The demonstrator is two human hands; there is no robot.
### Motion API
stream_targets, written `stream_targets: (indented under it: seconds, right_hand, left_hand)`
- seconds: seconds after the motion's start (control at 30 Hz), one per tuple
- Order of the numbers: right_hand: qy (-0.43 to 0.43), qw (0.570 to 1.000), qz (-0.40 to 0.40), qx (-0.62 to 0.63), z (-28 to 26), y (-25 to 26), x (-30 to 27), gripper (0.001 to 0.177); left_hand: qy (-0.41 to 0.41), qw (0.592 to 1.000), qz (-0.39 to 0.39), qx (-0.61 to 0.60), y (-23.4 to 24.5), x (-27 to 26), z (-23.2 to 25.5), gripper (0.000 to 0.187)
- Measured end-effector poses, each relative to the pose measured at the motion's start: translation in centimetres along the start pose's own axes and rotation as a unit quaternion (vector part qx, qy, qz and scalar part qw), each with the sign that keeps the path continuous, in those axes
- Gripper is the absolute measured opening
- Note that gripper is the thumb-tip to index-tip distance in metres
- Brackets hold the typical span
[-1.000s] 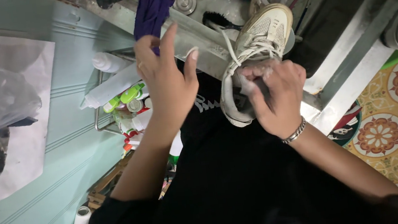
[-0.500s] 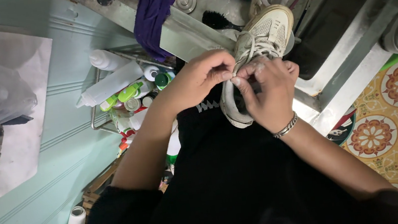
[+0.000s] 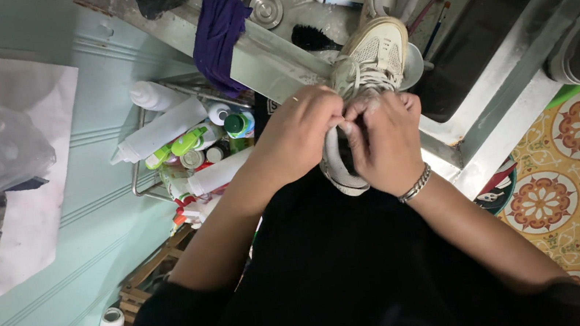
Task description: Cleaning a pair of white sneakers by removing laces and wiping the soles and upper with a cloth.
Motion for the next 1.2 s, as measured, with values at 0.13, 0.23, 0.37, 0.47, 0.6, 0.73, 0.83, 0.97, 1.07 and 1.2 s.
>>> stream_targets:
  seconds: [0.13, 0.23, 0.37, 0.47, 0.6, 0.73, 0.83, 0.97, 1.07, 1.2]
  right_hand:
    - [0.005, 1.0, 0.001, 0.004, -0.5, 0.4, 0.3, 0.017]
    - [0.019, 1.0, -0.004, -0.013, -1.2, 0.4, 0.6, 0.021]
    - [-0.007, 1.0, -0.001, -0.011, -0.5, 0.2, 0.3, 0.023]
    - [-0.024, 1.0, 0.012, 0.004, 0.1, 0.3, 0.1, 0.033]
    - [-0.063, 0.985, 0.089, 0.137, 2.3, 0.8, -1.2, 0.057]
    - [-0.054, 0.986, 0.079, 0.137, 1.9, 0.9, -1.0, 0.059]
    - [-0.034, 0.992, 0.048, 0.114, 1.0, 0.7, -0.3, 0.049]
    - [-0.01, 0.999, 0.021, 0.043, -0.1, 0.4, 0.1, 0.035]
    - [0.004, 0.999, 0.023, 0.036, -1.0, 0.6, 0.5, 0.032]
    - [0.023, 0.995, 0.061, 0.078, -0.9, 0.7, 0.4, 0.027]
  left_hand:
    - [0.094, 0.99, -0.008, -0.103, -0.1, -0.4, -3.2, 0.01]
    - [0.163, 0.929, -0.043, -0.33, -1.6, -0.9, -6.0, 0.009]
    - [0.124, 0.933, -0.104, -0.323, 0.3, 0.3, -4.0, 0.017]
    - [0.071, 0.969, -0.111, -0.209, 1.7, 0.9, -2.9, 0.021]
    - [0.036, 0.98, -0.088, -0.175, 1.9, 0.0, -3.0, 0.02]
    - [0.048, 0.986, -0.054, -0.152, 2.0, -0.1, -2.8, 0.022]
    - [0.048, 0.995, 0.014, -0.091, 2.3, 0.1, -2.1, 0.026]
    - [0.031, 0.993, 0.115, 0.008, 2.5, -0.5, -1.1, 0.028]
    - [0.047, 0.988, 0.146, -0.021, 2.1, -1.0, -1.1, 0.027]
    - [0.017, 0.985, 0.124, -0.117, 2.3, -0.5, 0.1, 0.027]
Point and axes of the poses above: each hand's wrist, its own x-axis towards the middle knuckle, its own y-axis out of the back of the hand, z = x × y, the point moved 10 cm from there along x, towards the middle knuckle, and after that the axes turned 12 degrees about x, right-handed, at the moved point
